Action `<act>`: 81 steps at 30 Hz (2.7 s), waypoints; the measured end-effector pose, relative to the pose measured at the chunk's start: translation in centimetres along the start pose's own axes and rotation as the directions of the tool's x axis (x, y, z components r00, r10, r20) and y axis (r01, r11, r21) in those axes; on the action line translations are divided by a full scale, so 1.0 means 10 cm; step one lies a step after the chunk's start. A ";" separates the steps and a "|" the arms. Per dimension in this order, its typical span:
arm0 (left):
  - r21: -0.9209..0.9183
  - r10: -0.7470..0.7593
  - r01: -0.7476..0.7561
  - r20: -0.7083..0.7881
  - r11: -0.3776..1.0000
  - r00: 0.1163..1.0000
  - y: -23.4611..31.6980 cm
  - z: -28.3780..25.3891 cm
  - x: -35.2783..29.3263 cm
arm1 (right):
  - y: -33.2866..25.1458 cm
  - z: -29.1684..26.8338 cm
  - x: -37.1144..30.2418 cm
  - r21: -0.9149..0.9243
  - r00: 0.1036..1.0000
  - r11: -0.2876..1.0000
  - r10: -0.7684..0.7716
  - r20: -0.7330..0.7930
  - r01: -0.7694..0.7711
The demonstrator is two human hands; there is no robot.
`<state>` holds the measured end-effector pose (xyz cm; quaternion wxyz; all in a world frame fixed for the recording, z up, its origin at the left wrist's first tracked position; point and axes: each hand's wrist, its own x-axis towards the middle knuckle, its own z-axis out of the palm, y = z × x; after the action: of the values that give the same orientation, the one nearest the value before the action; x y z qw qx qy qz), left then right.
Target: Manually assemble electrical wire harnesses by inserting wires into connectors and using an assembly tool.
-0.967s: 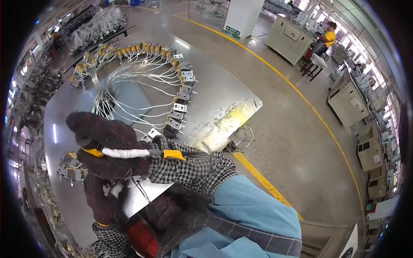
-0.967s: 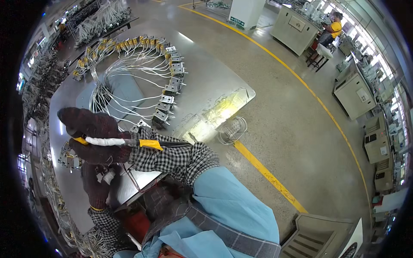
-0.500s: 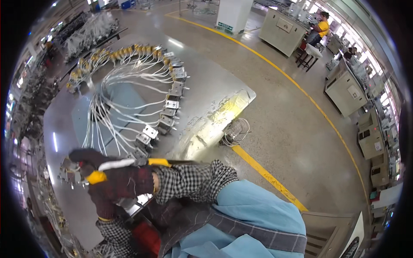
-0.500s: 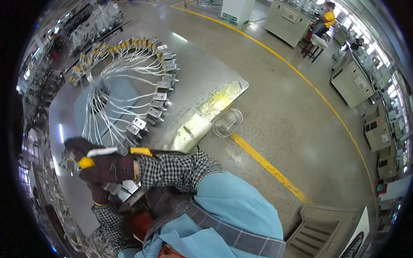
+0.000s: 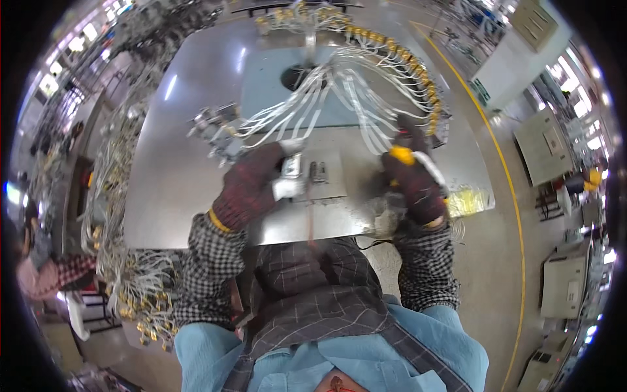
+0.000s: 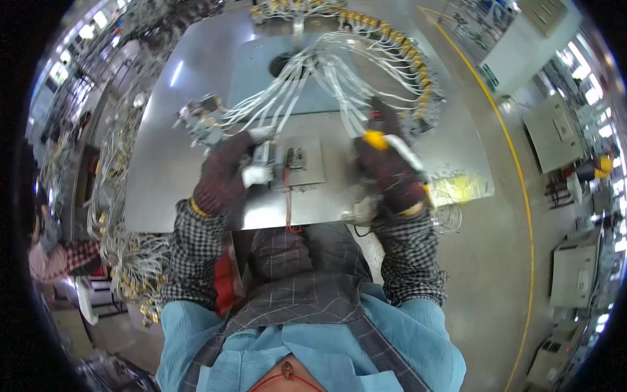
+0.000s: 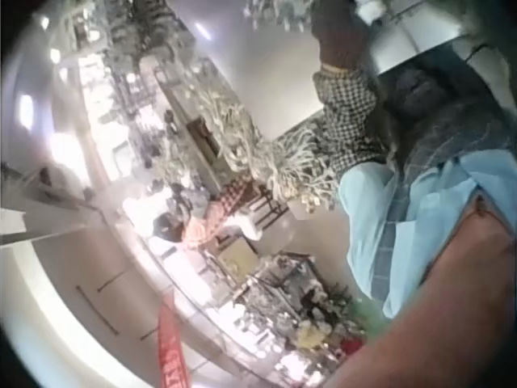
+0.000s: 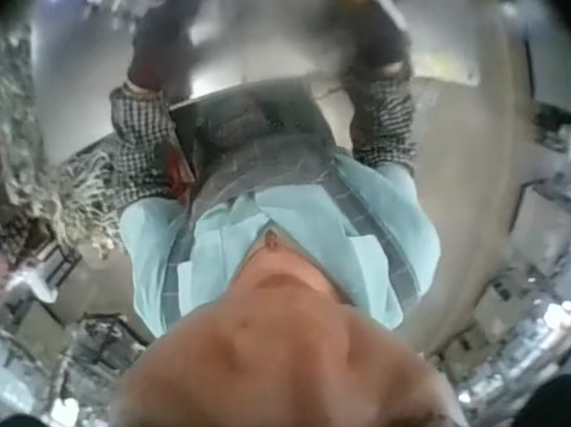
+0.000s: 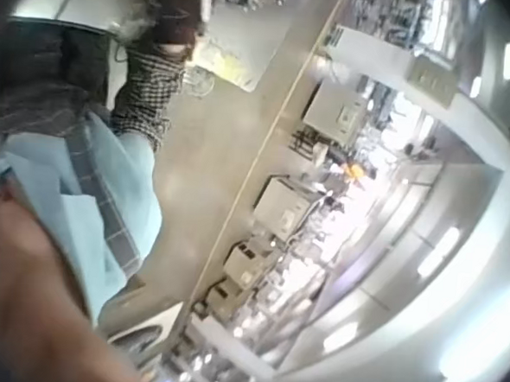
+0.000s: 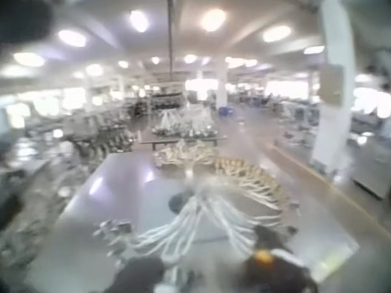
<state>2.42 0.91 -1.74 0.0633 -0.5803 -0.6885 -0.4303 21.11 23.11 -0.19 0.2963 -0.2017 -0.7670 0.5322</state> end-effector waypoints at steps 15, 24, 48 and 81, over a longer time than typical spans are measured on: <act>0.244 -0.123 0.072 0.199 0.967 0.972 0.23 0.36 0.24 | -0.77 0.48 0.43 0.442 0.783 0.649 -0.473 -0.404 0.619; 0.254 -0.229 0.164 0.248 0.953 0.941 0.19 0.32 0.31 | -0.69 0.75 0.35 0.390 0.776 0.675 -0.494 -0.392 0.626; -0.269 -0.308 0.343 0.164 0.900 0.937 0.18 -0.08 -0.08 | -0.74 0.89 0.15 0.371 0.841 0.773 -0.370 -0.395 0.514; 0.107 -0.521 0.520 0.357 0.847 0.775 0.43 0.17 0.41 | -0.60 0.63 0.43 0.495 0.797 0.625 -0.489 -0.355 0.604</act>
<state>5.49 4.84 1.83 -0.1893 -0.4382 -0.8215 -0.3121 13.73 19.25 4.82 0.5615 0.0943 -0.5575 0.6042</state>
